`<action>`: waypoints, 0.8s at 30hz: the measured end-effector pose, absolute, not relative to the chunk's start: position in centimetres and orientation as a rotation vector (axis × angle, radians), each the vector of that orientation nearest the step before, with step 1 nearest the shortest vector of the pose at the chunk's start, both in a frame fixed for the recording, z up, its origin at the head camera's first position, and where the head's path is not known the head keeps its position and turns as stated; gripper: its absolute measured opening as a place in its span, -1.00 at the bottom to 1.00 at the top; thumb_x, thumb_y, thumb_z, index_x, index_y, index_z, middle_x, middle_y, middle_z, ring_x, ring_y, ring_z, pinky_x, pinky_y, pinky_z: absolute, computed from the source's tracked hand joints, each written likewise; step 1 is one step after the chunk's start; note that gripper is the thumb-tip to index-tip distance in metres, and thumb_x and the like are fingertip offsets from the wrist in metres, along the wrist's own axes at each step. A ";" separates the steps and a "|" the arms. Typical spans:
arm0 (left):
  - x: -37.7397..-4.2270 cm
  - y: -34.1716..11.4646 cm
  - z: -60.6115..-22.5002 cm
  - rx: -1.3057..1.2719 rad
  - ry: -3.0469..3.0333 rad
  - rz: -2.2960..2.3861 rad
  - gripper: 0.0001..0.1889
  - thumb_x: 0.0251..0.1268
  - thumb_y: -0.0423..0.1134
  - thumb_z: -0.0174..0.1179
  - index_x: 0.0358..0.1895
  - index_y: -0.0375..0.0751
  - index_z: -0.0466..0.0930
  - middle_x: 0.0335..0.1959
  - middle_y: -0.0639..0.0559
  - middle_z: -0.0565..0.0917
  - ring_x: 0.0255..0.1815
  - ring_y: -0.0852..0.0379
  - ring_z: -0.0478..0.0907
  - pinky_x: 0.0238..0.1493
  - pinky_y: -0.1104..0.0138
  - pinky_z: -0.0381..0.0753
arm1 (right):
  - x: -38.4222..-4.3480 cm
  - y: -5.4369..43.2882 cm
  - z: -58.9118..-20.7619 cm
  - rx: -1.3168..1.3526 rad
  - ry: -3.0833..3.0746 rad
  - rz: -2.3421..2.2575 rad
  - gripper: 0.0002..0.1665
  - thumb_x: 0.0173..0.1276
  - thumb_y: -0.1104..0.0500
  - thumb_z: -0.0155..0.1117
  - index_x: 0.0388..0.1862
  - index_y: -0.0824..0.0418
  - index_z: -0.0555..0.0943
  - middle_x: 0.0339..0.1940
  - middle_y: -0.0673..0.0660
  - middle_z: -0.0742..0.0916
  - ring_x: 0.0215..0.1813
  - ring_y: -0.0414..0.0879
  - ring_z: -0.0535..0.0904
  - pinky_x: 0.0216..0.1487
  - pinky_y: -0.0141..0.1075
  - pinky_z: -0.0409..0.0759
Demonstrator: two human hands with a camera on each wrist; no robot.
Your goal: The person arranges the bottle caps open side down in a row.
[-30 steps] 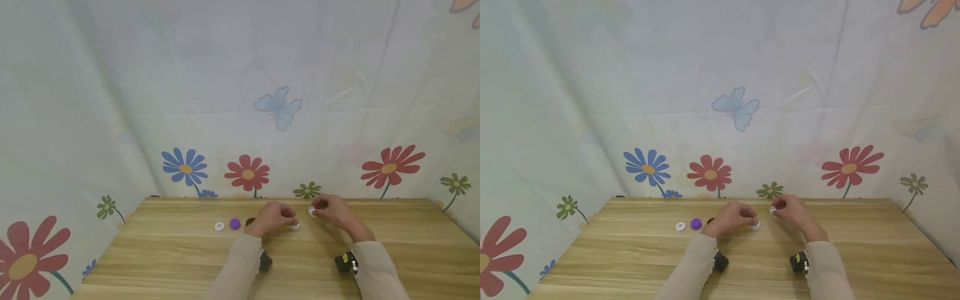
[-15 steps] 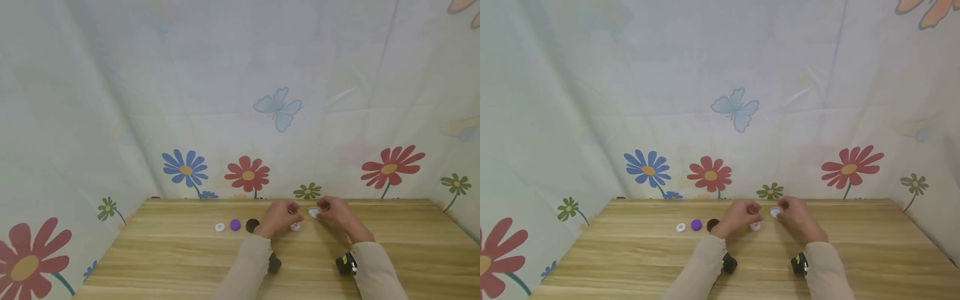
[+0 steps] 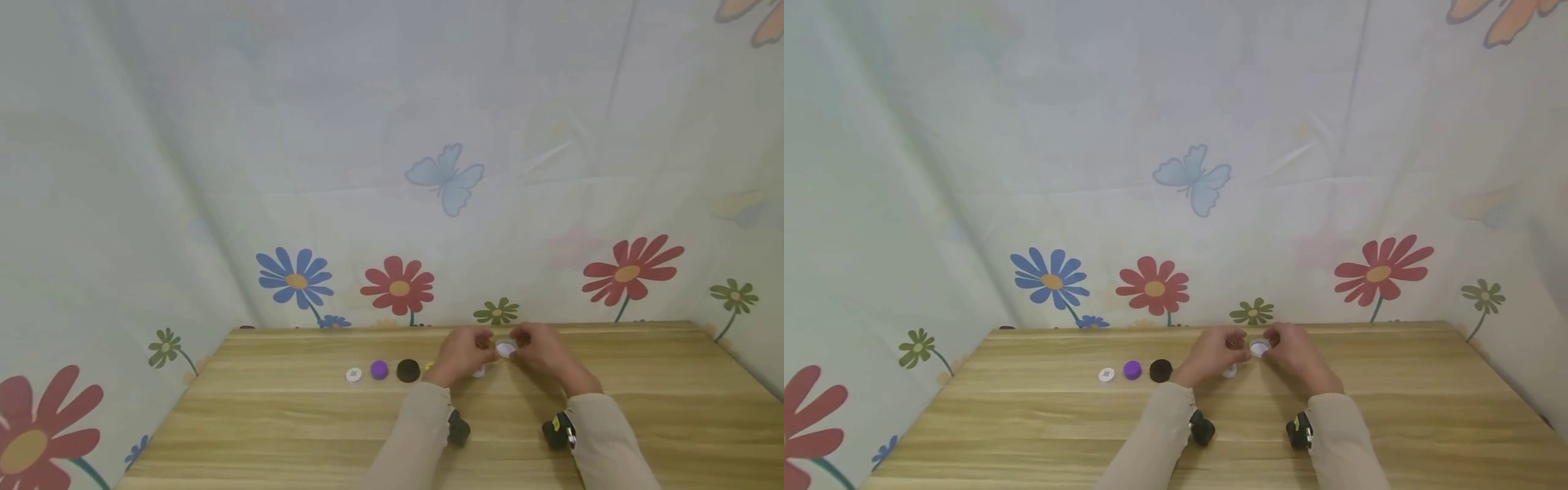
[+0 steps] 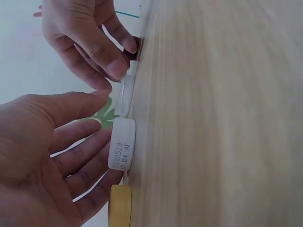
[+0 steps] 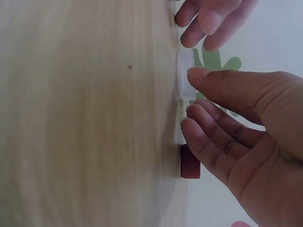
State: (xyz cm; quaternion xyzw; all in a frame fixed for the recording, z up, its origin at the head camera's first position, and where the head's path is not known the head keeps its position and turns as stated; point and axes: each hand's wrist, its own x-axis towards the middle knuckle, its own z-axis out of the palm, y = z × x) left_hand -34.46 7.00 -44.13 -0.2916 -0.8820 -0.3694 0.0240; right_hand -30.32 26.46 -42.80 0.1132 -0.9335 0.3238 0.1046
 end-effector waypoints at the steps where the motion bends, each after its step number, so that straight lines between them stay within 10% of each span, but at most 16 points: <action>1: -34.5 7.0 -44.1 -0.908 -2.727 -1.144 -0.62 0.28 -0.31 0.50 0.14 -0.31 0.75 -0.07 -0.08 0.83 -0.01 0.08 0.76 0.05 0.39 0.62 | -30.3 26.4 -42.8 0.332 -2.752 0.957 -0.62 0.15 0.39 0.51 -0.05 0.52 0.68 -0.22 0.28 0.74 -0.12 0.17 0.66 0.02 0.16 0.65; 24: -34.9 6.0 -43.9 -0.929 -2.686 -1.270 -0.76 0.35 -0.47 0.37 0.03 -0.25 0.82 -0.13 0.02 0.82 -0.14 0.24 0.68 -0.06 0.45 0.59 | -30.1 26.0 -42.3 0.351 -2.750 1.085 -0.78 0.40 0.30 0.47 -0.06 0.41 0.73 -0.21 0.17 0.78 -0.12 0.07 0.67 -0.04 0.00 0.65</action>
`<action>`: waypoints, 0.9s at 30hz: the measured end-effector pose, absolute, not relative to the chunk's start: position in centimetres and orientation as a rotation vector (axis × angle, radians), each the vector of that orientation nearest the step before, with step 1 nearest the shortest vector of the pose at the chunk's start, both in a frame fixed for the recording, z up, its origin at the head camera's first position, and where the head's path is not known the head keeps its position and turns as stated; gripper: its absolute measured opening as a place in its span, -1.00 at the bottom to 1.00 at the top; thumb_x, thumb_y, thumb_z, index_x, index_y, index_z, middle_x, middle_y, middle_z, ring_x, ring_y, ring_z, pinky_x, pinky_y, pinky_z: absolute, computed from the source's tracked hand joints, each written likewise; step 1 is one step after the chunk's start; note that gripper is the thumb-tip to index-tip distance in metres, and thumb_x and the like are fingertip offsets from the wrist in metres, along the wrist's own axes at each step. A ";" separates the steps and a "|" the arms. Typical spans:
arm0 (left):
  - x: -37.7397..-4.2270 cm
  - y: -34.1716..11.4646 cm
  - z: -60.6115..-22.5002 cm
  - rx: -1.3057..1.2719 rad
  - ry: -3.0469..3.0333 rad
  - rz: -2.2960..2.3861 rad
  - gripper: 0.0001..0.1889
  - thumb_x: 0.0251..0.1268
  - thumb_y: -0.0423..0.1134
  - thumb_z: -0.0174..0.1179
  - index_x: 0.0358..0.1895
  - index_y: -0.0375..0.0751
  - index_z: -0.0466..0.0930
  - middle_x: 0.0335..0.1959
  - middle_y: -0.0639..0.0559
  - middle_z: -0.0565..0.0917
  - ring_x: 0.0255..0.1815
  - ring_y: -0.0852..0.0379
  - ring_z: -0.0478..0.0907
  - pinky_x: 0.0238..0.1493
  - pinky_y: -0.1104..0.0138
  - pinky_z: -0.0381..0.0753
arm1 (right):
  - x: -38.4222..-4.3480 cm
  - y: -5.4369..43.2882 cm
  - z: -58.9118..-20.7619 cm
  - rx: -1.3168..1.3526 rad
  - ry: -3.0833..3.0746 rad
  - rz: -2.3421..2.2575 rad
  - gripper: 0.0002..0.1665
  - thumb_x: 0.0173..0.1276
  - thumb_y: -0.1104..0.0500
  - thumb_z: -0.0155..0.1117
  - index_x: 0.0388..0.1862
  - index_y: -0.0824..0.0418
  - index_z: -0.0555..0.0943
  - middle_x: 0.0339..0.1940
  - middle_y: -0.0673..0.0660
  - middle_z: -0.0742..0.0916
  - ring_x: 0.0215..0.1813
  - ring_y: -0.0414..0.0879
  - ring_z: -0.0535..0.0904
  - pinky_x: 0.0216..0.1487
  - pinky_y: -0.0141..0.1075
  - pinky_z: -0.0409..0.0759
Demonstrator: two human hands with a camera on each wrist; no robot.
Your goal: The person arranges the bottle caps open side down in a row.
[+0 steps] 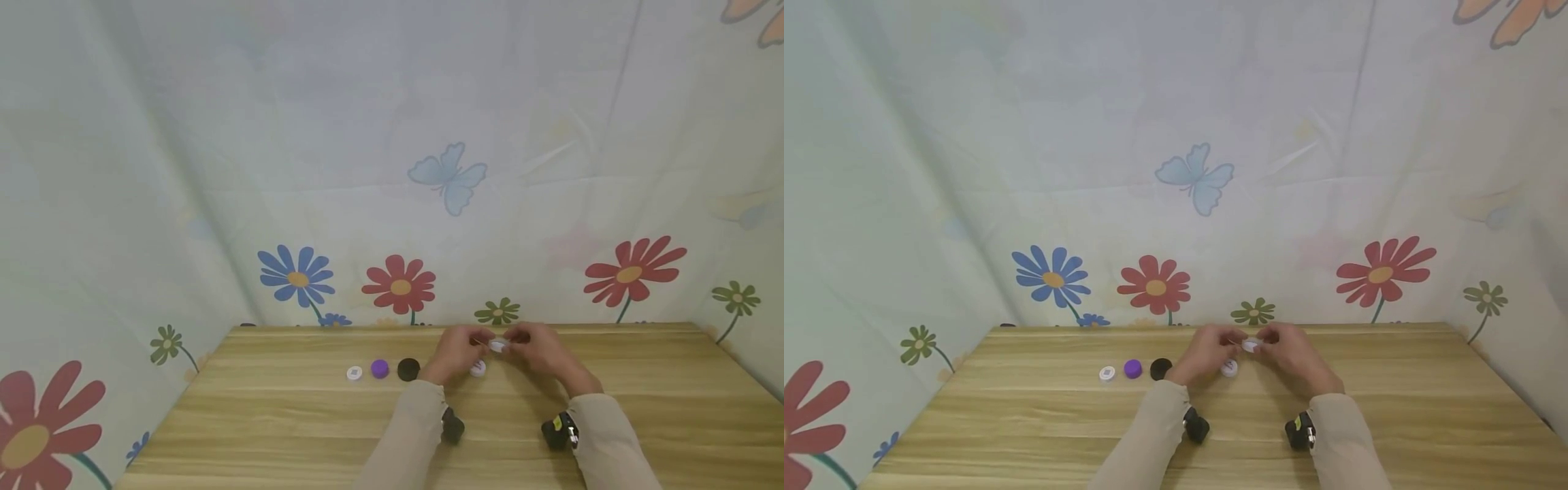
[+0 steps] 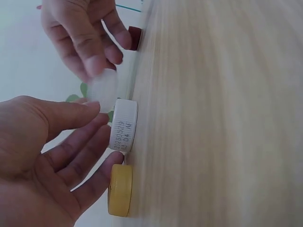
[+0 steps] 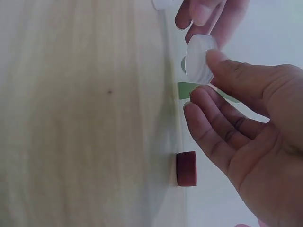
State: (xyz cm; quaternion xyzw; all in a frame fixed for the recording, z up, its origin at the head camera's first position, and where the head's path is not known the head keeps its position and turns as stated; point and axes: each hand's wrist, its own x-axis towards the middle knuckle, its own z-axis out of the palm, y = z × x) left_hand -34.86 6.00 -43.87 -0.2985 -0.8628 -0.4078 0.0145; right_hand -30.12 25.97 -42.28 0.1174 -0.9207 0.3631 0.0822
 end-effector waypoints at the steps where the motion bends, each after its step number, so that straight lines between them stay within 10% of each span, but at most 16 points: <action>1: -34.9 6.0 -43.9 -0.919 -2.683 -1.293 -0.77 0.35 -0.47 0.38 0.02 -0.24 0.82 -0.14 0.03 0.82 -0.15 0.25 0.68 -0.08 0.45 0.60 | -30.1 26.0 -42.2 0.352 -2.749 1.086 -0.81 0.42 0.30 0.45 -0.06 0.39 0.73 -0.19 0.19 0.78 -0.10 0.08 0.68 -0.02 0.01 0.65; 27: -34.7 5.6 -43.4 -0.815 -2.563 -1.391 -0.86 0.43 -0.29 0.42 -0.03 -0.15 0.82 -0.20 0.14 0.79 -0.19 0.25 0.64 -0.05 0.38 0.62 | -29.8 26.0 -41.2 0.403 -2.693 1.235 -0.81 0.52 0.26 0.39 -0.02 0.36 0.71 -0.10 0.21 0.78 -0.06 0.08 0.67 -0.05 -0.07 0.70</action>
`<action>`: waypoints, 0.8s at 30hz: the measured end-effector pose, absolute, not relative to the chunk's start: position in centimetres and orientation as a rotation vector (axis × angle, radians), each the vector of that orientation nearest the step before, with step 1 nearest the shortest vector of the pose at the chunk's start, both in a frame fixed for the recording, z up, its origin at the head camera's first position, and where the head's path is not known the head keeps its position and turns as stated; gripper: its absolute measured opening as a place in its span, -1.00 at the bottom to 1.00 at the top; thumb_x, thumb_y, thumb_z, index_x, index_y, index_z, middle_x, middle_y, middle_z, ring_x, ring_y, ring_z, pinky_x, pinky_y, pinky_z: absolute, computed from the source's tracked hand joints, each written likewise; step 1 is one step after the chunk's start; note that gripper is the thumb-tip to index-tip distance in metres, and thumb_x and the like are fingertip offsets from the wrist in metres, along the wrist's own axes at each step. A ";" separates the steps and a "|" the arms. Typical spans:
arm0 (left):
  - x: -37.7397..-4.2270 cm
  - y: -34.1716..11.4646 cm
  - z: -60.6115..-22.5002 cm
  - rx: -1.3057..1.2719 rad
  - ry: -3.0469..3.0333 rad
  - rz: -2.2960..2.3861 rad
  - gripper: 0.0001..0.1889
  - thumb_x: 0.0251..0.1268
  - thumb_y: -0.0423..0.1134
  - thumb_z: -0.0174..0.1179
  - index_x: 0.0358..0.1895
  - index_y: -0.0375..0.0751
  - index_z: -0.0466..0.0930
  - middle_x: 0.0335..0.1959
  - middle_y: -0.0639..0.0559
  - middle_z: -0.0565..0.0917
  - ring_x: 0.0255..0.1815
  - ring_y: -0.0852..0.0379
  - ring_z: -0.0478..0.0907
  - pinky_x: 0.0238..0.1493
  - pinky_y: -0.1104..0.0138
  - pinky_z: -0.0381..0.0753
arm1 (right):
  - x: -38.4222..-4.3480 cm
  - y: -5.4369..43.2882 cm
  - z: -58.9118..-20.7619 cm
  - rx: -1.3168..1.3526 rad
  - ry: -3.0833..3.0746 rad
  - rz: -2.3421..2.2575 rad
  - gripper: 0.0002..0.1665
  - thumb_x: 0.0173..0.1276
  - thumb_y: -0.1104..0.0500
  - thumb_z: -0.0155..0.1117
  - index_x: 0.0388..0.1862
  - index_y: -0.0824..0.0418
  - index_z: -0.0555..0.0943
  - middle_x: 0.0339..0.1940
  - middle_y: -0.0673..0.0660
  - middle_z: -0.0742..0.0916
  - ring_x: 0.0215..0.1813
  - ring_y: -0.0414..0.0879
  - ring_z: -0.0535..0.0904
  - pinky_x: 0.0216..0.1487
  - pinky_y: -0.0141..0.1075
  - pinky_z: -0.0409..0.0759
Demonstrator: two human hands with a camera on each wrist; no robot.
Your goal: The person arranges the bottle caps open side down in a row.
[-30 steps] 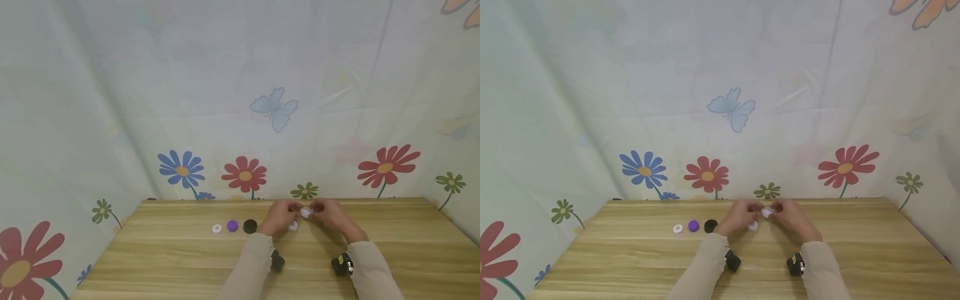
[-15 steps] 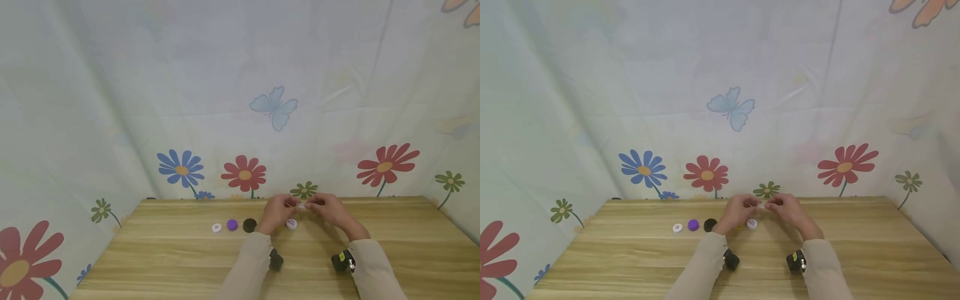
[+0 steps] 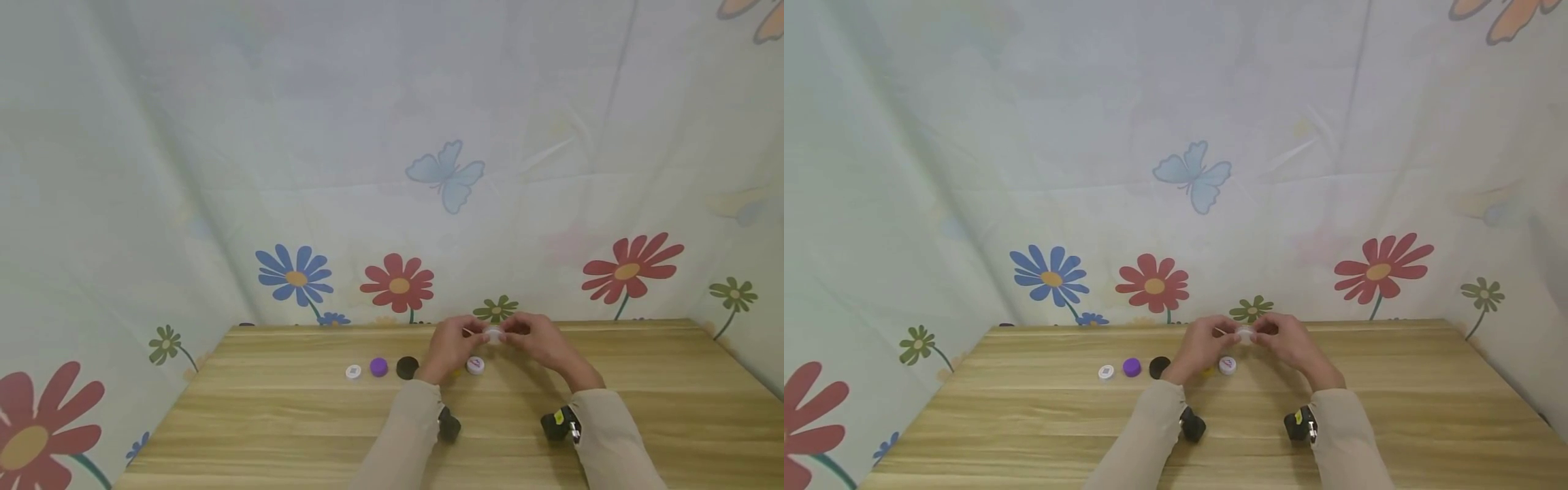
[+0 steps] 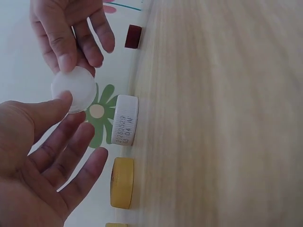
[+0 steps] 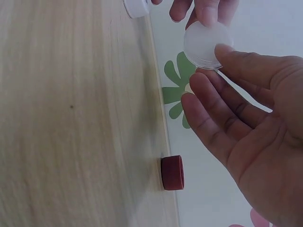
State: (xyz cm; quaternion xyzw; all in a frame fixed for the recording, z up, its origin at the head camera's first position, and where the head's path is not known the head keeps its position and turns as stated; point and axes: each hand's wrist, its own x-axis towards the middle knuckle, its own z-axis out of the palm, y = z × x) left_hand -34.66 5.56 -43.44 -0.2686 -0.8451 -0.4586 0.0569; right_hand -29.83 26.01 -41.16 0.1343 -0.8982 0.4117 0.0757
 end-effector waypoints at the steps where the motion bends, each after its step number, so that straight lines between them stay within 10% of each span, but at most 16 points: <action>1: -34.7 5.5 -43.5 -0.828 -2.564 -1.382 -0.84 0.44 -0.30 0.41 0.01 -0.15 0.82 -0.19 0.13 0.79 -0.19 0.25 0.65 -0.05 0.39 0.62 | -29.8 26.0 -41.1 0.397 -2.695 1.251 -0.81 0.53 0.26 0.37 -0.01 0.38 0.71 -0.10 0.22 0.78 -0.08 0.07 0.67 -0.07 -0.09 0.70; 24: -34.1 4.9 -43.3 -0.918 -2.604 -1.346 -0.63 0.31 -0.37 0.50 0.17 -0.09 0.78 -0.30 0.13 0.79 -0.29 0.31 0.66 -0.19 0.43 0.62 | -29.7 26.0 -41.0 0.428 -2.715 1.345 -0.71 0.46 0.29 0.42 0.06 0.44 0.68 -0.14 0.20 0.79 -0.09 0.07 0.70 -0.06 -0.04 0.72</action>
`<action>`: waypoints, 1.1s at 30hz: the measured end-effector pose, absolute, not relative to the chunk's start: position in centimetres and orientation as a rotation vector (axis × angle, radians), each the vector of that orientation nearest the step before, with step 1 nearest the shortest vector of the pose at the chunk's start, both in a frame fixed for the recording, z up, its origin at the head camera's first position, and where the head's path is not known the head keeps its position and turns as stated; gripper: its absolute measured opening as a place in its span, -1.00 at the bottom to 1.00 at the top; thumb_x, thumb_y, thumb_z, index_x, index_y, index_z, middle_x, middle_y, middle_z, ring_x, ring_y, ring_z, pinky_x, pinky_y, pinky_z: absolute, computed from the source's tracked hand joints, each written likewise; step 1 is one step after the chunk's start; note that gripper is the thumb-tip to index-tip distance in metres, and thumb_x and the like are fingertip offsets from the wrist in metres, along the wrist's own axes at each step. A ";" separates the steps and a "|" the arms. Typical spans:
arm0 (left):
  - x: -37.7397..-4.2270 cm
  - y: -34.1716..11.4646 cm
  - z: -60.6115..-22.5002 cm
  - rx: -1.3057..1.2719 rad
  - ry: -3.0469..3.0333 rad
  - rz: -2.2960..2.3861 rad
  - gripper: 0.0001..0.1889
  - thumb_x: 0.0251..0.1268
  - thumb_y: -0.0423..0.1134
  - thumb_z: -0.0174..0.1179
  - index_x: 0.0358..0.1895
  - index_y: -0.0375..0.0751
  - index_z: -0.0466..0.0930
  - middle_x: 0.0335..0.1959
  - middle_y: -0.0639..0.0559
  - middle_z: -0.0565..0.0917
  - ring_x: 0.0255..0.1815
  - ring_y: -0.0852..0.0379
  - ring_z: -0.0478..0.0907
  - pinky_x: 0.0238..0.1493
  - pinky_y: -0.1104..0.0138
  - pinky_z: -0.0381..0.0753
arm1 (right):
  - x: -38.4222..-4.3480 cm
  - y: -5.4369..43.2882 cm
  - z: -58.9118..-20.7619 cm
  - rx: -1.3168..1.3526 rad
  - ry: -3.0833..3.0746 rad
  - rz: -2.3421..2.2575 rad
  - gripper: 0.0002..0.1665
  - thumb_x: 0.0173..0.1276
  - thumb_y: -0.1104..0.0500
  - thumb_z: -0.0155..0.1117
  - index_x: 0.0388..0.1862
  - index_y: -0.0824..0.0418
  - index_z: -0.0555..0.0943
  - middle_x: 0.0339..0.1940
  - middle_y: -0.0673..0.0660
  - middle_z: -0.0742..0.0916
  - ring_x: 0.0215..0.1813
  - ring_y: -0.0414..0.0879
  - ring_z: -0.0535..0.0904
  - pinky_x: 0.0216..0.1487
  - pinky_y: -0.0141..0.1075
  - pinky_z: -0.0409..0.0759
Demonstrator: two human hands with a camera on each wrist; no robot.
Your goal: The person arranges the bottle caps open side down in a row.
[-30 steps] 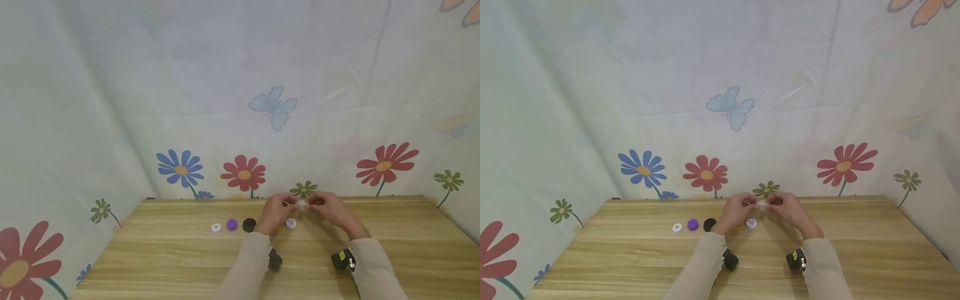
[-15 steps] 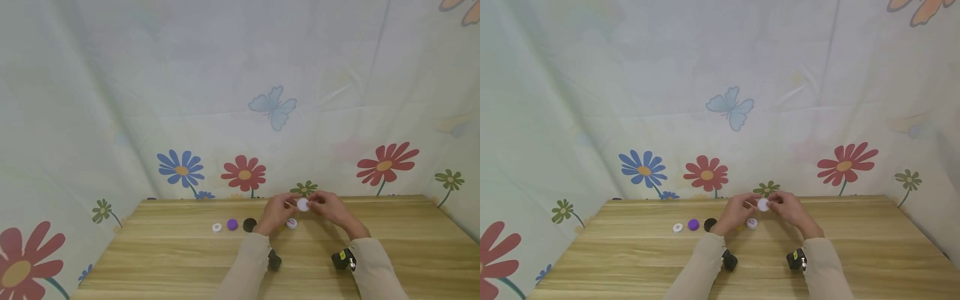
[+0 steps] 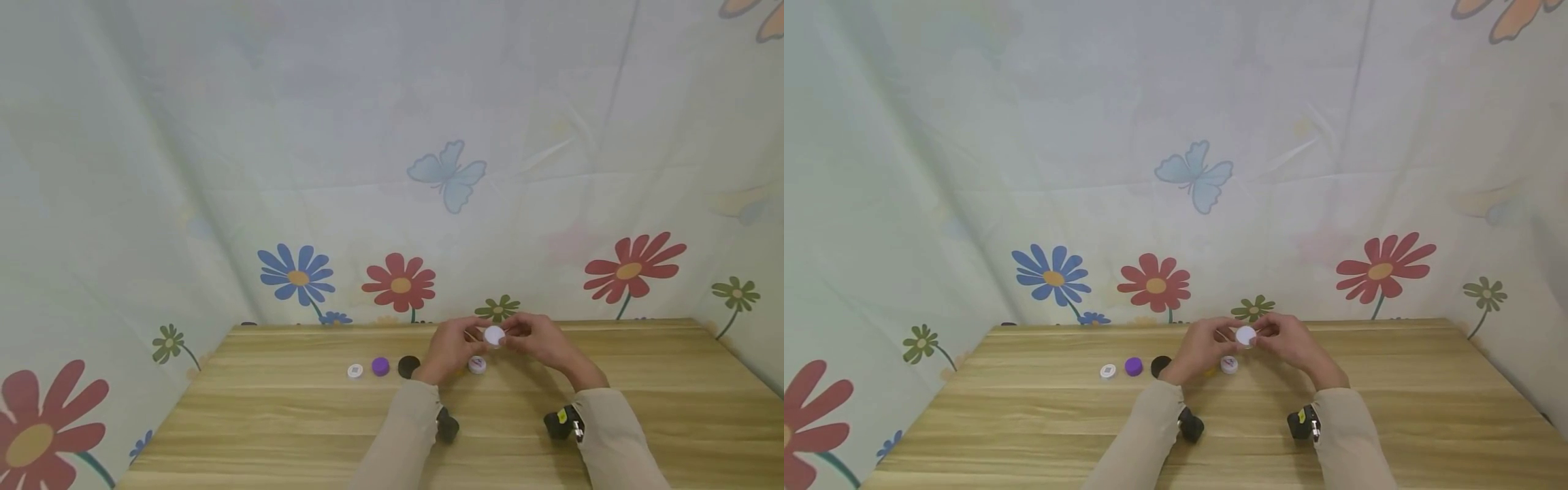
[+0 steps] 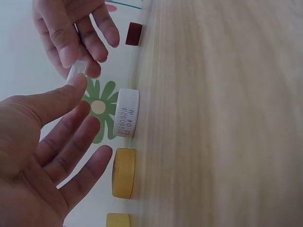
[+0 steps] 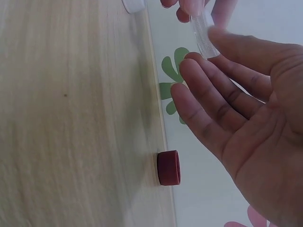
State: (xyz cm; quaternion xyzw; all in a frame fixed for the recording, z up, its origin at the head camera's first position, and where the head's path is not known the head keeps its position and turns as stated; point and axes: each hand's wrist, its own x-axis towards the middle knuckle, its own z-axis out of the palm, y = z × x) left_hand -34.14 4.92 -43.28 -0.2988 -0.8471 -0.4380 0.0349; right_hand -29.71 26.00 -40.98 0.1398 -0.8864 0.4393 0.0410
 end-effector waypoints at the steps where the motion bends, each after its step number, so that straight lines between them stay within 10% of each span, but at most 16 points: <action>1: -34.1 4.9 -43.3 -0.914 -2.605 -1.348 -0.63 0.31 -0.35 0.50 0.17 -0.08 0.78 -0.31 0.15 0.78 -0.29 0.32 0.65 -0.19 0.44 0.61 | -29.7 26.0 -41.0 0.447 -2.719 1.329 -0.70 0.44 0.29 0.44 0.06 0.43 0.68 -0.13 0.20 0.79 -0.07 0.08 0.71 -0.04 -0.04 0.71; 33: -34.1 5.2 -43.6 -1.047 -2.664 -1.277 -0.74 0.30 -0.34 0.52 0.03 -0.20 0.84 -0.11 0.07 0.82 -0.21 0.30 0.67 -0.17 0.48 0.61 | -29.5 26.6 -41.0 0.538 -2.783 1.332 -0.68 0.31 0.36 0.54 0.01 0.41 0.69 -0.13 0.17 0.77 -0.07 0.03 0.66 -0.09 -0.13 0.67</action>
